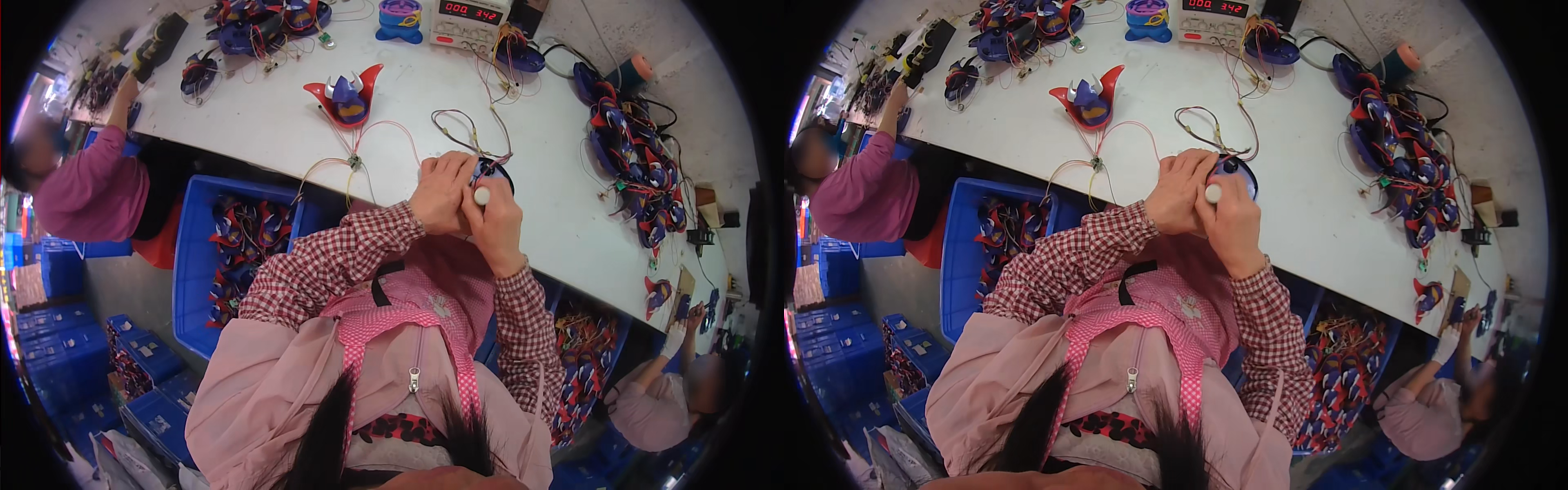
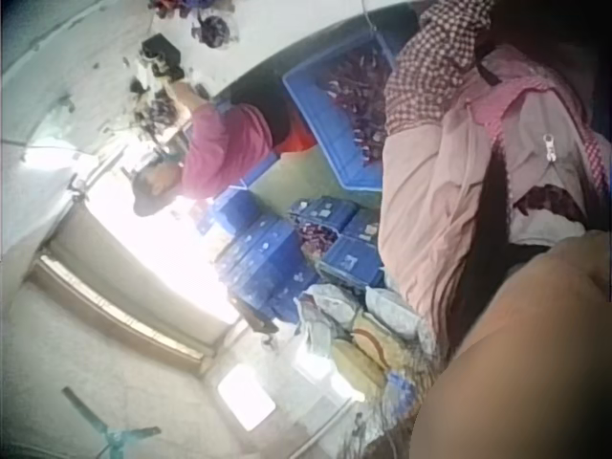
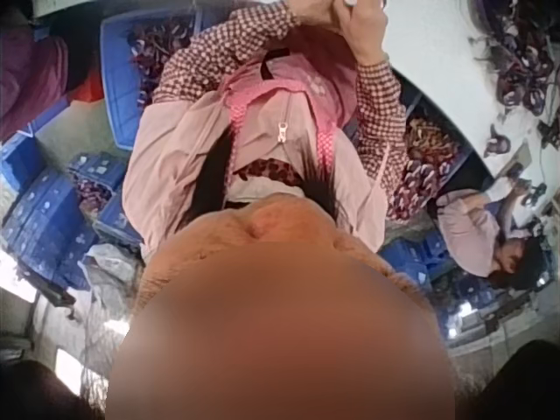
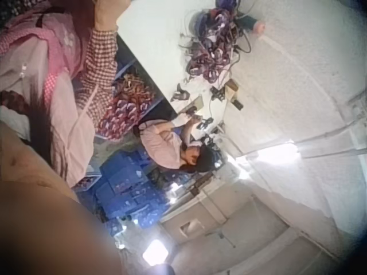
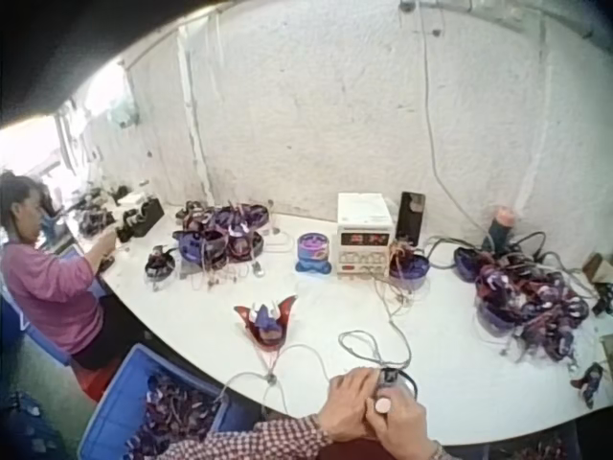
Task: Assembling and testing small electronic toy components at a factory workstation.
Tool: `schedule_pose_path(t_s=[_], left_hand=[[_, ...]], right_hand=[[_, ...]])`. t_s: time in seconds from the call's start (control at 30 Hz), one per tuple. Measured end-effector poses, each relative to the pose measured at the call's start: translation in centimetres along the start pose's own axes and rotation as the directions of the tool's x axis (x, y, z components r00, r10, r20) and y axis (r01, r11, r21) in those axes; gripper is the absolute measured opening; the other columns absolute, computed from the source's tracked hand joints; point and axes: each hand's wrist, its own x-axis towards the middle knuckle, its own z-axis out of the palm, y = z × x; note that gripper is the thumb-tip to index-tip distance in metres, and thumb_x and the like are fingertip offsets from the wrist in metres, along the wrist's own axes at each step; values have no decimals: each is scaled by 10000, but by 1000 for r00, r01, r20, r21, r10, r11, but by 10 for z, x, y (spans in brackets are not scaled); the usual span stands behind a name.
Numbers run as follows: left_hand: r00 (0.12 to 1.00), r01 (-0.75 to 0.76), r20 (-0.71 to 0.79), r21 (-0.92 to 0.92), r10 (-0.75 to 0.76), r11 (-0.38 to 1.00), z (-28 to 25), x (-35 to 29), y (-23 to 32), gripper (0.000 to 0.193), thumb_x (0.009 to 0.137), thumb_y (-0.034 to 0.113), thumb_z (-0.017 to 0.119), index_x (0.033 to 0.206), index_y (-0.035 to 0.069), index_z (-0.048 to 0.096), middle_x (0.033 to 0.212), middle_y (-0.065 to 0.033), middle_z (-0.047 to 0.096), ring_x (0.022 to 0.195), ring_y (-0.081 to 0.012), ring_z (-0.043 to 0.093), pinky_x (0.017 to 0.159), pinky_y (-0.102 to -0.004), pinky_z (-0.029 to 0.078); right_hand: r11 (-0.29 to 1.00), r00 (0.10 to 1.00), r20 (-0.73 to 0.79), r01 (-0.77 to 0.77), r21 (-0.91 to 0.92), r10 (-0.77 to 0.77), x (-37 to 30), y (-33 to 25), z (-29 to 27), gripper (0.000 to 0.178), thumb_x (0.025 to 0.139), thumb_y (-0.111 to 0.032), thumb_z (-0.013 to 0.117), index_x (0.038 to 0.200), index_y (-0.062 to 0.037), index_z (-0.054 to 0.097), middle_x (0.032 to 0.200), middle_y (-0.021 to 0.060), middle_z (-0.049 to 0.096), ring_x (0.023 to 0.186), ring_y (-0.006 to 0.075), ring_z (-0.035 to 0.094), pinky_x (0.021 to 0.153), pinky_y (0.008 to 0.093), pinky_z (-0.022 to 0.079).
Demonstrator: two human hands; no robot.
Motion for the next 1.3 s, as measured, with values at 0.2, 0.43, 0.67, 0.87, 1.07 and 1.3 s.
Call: schedule_pose_path(t_s=[0.2,0.43,0.67,0.87,1.07,1.3], left_hand=[[999,40,35,-8,-40,999,-7,4,4,1061,467,442,817,1292,-43,357,1239,-184,426,1203,-329,380,957,-466,282],[980,-78,-186,-27,72,997,-45,-13,-20,890,595,373,822,1269,-17,390,1198,-182,444,1145,-343,420,964,-458,319],[692,408,-519,-293,-503,864,-106,-33,-115,824,629,295,833,1218,-66,383,1096,-164,485,1008,-250,498,870,-329,436],[612,530,-499,-316,-614,786,-103,-17,-139,984,576,380,832,1250,-109,308,1138,-211,469,993,-306,514,906,-364,425],[647,640,-492,-65,-582,766,-104,-4,-143,942,566,380,843,1208,-111,359,1073,-205,535,938,-288,570,809,-332,485],[592,750,-314,-124,-743,650,-131,-6,-127,819,573,354,841,1130,-78,424,959,-152,599,862,-250,603,773,-338,502]], right_hand=[[995,957,-286,-29,100,57,-4,13,-28,121,823,-89,646,877,-14,567,788,115,593,641,243,598,562,314,475],[963,943,-192,-262,68,271,6,84,-55,134,868,-113,632,887,13,590,710,42,606,637,86,574,592,218,467],[875,876,-156,-408,262,456,4,74,-47,162,860,-133,648,925,7,597,751,27,583,674,78,534,610,212,438],[985,930,-341,-98,139,141,12,-21,-10,217,818,-116,661,988,-10,578,865,61,541,805,173,505,685,306,405],[976,981,97,151,158,-167,50,-82,111,308,751,-183,701,964,-4,569,855,152,533,831,313,539,709,390,456],[995,976,205,59,79,-74,49,-83,152,222,761,-158,671,875,-12,549,857,152,544,822,338,542,686,409,453]])
